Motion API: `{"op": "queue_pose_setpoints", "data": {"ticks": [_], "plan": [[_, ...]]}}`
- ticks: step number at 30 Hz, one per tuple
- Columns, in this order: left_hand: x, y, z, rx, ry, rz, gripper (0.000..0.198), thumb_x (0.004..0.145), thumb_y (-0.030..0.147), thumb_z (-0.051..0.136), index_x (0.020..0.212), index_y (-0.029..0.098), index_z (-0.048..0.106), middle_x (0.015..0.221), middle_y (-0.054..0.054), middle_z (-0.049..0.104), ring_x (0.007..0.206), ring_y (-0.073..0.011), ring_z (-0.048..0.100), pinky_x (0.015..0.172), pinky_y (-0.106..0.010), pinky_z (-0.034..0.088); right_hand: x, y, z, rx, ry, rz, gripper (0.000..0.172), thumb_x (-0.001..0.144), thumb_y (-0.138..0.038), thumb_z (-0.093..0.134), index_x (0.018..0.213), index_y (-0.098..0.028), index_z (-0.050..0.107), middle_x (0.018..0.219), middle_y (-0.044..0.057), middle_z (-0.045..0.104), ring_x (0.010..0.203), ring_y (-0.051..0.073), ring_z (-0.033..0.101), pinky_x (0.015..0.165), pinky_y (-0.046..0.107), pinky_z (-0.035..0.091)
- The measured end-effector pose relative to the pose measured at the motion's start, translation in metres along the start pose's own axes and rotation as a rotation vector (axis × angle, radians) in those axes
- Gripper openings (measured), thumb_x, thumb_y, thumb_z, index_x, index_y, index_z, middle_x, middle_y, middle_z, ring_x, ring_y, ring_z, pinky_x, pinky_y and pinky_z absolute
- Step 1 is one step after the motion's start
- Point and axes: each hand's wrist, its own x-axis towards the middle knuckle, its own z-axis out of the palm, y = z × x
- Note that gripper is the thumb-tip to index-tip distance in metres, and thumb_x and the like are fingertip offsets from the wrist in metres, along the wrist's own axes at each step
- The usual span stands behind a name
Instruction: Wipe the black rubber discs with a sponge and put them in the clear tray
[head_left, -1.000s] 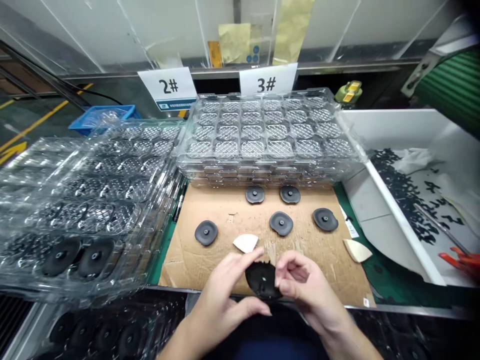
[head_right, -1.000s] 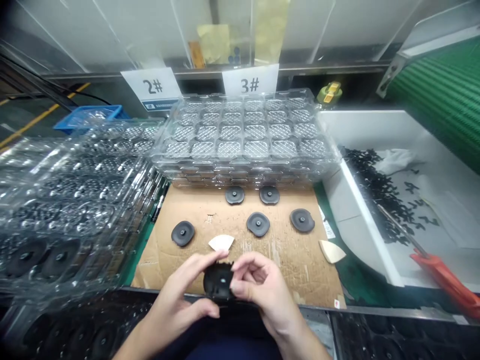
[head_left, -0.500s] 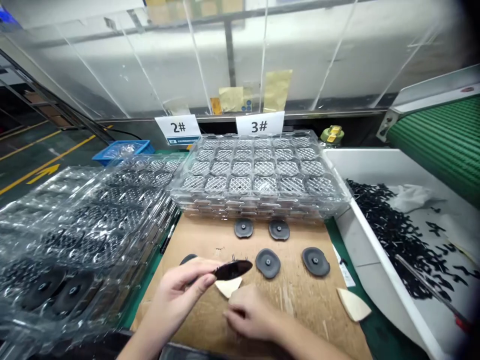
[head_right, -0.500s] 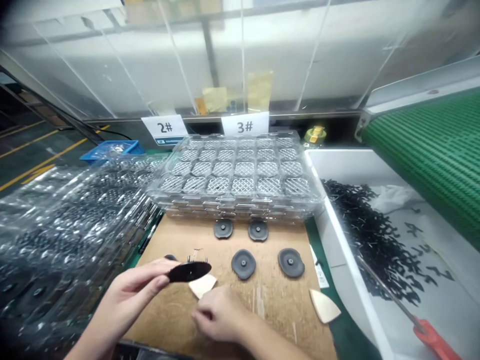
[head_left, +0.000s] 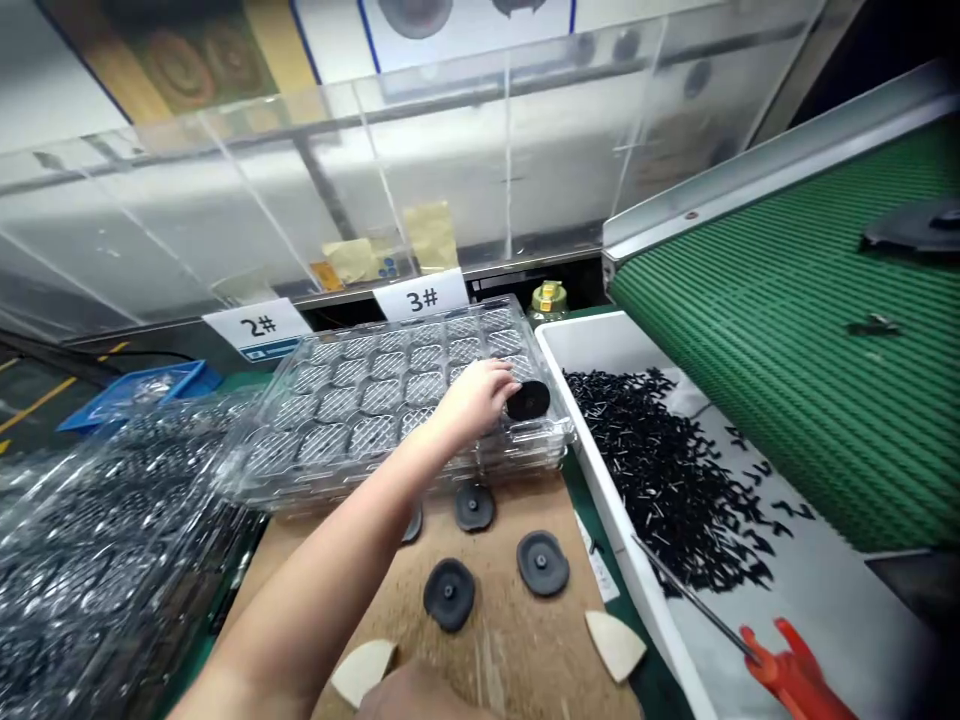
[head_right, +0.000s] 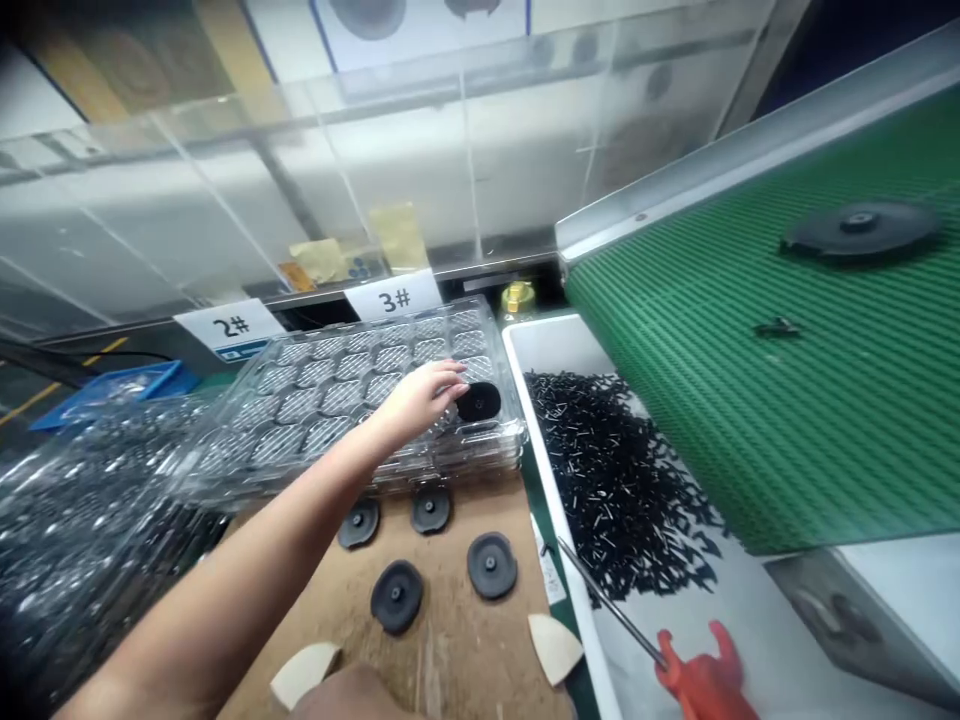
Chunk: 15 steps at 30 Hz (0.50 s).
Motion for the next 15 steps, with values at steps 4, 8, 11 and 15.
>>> {"op": "queue_pose_setpoints", "data": {"ticks": [4, 8, 11, 15], "plan": [[-0.009, -0.004, 0.010, 0.054, 0.029, -0.020, 0.027, 0.086, 0.022, 0.042, 0.102, 0.013, 0.062, 0.124, -0.015, 0.055, 0.120, -0.0271, 0.044, 0.098, -0.048, 0.036, -0.044, 0.009, -0.057, -0.013, 0.114, 0.002, 0.034, 0.095, -0.030, 0.028, 0.111, -0.013, 0.054, 0.106, 0.005, 0.056, 0.098, 0.019, 0.056, 0.080, 0.037, 0.048], [-0.078, -0.003, -0.007, 0.064, 0.109, -0.015, 0.031, 0.086, 0.017, 0.041, 0.113, 0.017, 0.056, 0.134, -0.012, 0.045, 0.130, -0.0235, 0.031, 0.105, -0.046, 0.029, -0.047, 0.011, -0.055, -0.030, 0.183, 0.019, 0.032, 0.095, -0.031, 0.031, 0.109, -0.016, 0.055, 0.109, 0.005, 0.055, 0.097, 0.018, 0.056, 0.081, 0.036, 0.047], [-0.161, -0.007, -0.024, 0.081, 0.097, 0.015, 0.038, 0.081, 0.008, 0.044, 0.113, 0.024, 0.057, 0.131, -0.008, 0.049, 0.128, -0.0259, 0.034, 0.104, -0.048, 0.028, -0.020, 0.003, -0.014, -0.057, 0.223, 0.042, 0.024, 0.091, -0.031, 0.043, 0.107, -0.020, 0.056, 0.114, 0.005, 0.054, 0.095, 0.017, 0.055, 0.081, 0.035, 0.048], [-0.280, -0.006, -0.034, 0.083, -0.060, -0.125, 0.041, 0.077, 0.009, 0.049, 0.110, 0.031, 0.061, 0.125, -0.004, 0.056, 0.119, -0.0241, 0.046, 0.098, -0.037, 0.039, 0.020, -0.013, 0.050, -0.126, 0.302, 0.100, 0.025, 0.090, -0.031, 0.046, 0.110, -0.018, 0.053, 0.113, 0.007, 0.054, 0.093, 0.016, 0.056, 0.080, 0.036, 0.048]]}}
